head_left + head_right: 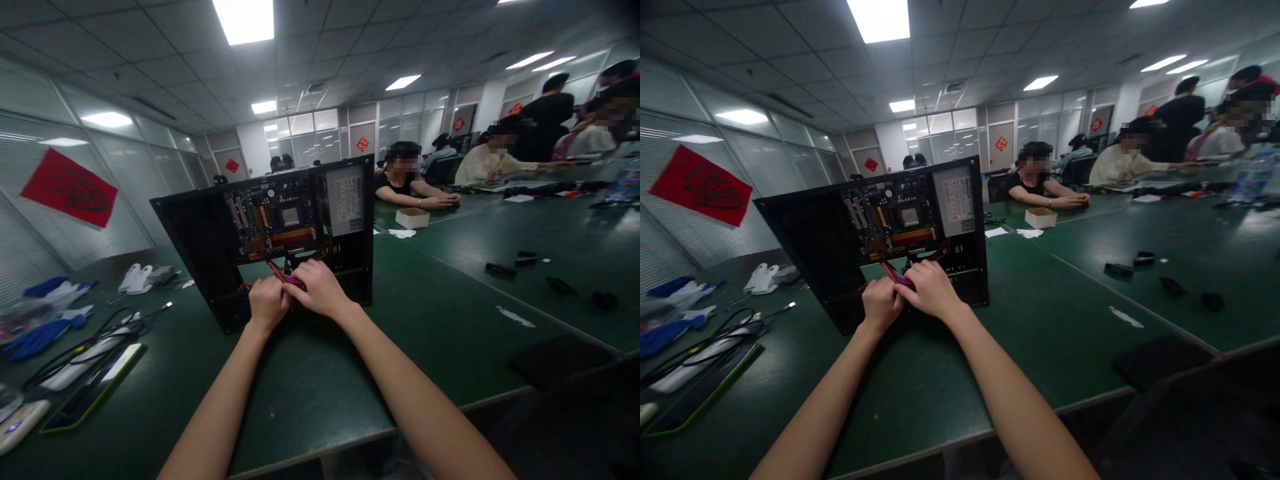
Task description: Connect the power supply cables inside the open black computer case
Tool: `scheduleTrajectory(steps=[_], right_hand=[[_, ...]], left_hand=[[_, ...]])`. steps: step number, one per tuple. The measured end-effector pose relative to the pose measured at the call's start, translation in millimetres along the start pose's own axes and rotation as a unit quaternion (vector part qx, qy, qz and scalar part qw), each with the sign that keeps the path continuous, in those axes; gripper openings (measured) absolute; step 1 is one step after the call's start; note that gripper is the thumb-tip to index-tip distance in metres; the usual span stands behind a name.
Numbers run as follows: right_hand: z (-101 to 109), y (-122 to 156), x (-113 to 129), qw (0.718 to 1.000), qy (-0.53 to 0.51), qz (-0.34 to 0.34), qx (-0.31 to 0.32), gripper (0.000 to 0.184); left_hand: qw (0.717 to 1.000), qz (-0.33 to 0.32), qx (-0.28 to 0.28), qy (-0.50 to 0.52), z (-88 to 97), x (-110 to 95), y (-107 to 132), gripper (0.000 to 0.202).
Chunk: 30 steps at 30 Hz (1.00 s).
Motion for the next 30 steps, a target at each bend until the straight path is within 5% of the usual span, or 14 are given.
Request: scheduleTrajectory(steps=[10, 18, 30], right_hand=[[-2, 7, 13, 0.992, 0.048, 0.078, -0.088, 0.037], [3, 22, 66, 0.957, 0.044, 0.21, -0.197, 0.047], [-11, 23, 82, 0.968, 0.043, 0.189, -0.158, 0.045]], left_hand=[[0.999, -0.016, -0.001, 0.045, -1.4, -7, 4, 0.033], [0.998, -0.032, 0.035, 0.048, -10.3, -16, 5, 0.035], [0.996, -0.04, 0.039, 0.068, -2.2, -20, 1, 0.042]])
Point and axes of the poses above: each hand's wrist, its own y-axis away from the middle knuckle, its own z-axis out of the back of the hand, x = y × z, the point moved 8 cm from there along -y, towards the middle knuckle, and after that the axes turned 4 degrees about x, right-handed, at the moved point
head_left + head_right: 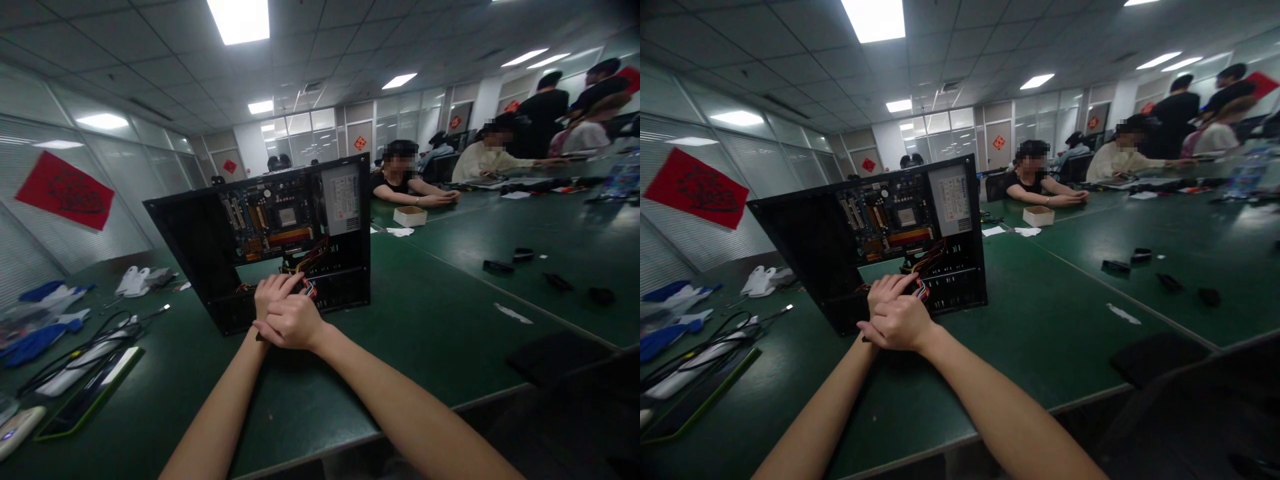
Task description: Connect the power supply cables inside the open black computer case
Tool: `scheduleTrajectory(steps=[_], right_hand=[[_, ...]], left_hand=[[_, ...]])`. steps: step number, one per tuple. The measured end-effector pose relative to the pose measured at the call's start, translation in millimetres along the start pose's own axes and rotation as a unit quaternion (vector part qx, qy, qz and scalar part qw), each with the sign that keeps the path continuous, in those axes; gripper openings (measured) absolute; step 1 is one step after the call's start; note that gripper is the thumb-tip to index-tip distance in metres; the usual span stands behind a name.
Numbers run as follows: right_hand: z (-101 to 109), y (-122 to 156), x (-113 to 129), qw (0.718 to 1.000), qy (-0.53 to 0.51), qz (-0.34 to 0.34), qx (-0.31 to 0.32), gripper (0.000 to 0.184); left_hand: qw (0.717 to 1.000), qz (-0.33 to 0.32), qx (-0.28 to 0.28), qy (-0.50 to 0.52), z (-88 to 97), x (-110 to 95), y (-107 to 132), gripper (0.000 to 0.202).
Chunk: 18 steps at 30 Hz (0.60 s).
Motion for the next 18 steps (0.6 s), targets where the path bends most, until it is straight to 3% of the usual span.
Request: scheduleTrajectory(steps=[9, 15, 18], right_hand=[[-15, -1, 18, 0.996, -0.076, 0.003, 0.036, 0.037], [-17, -6, 22, 0.99, -0.047, 0.041, 0.128, 0.039], [-7, -9, 8, 0.99, -0.013, 0.041, 0.136, 0.042]], left_hand=[[0.999, -0.031, -0.023, -0.029, 1.9, -1, -2, 0.039], [1.0, -0.011, -0.002, -0.019, 2.6, -2, -6, 0.035], [1.0, 0.01, 0.026, -0.005, -0.9, 0, -5, 0.035]])
Point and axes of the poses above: each hand's wrist, its own y-axis away from the middle knuckle, its own z-axis out of the back of the hand, x = y × z, the point moved 8 cm from there along -y, towards the middle knuckle, and after that the axes turned 4 degrees about x, right-handed, at the moved point
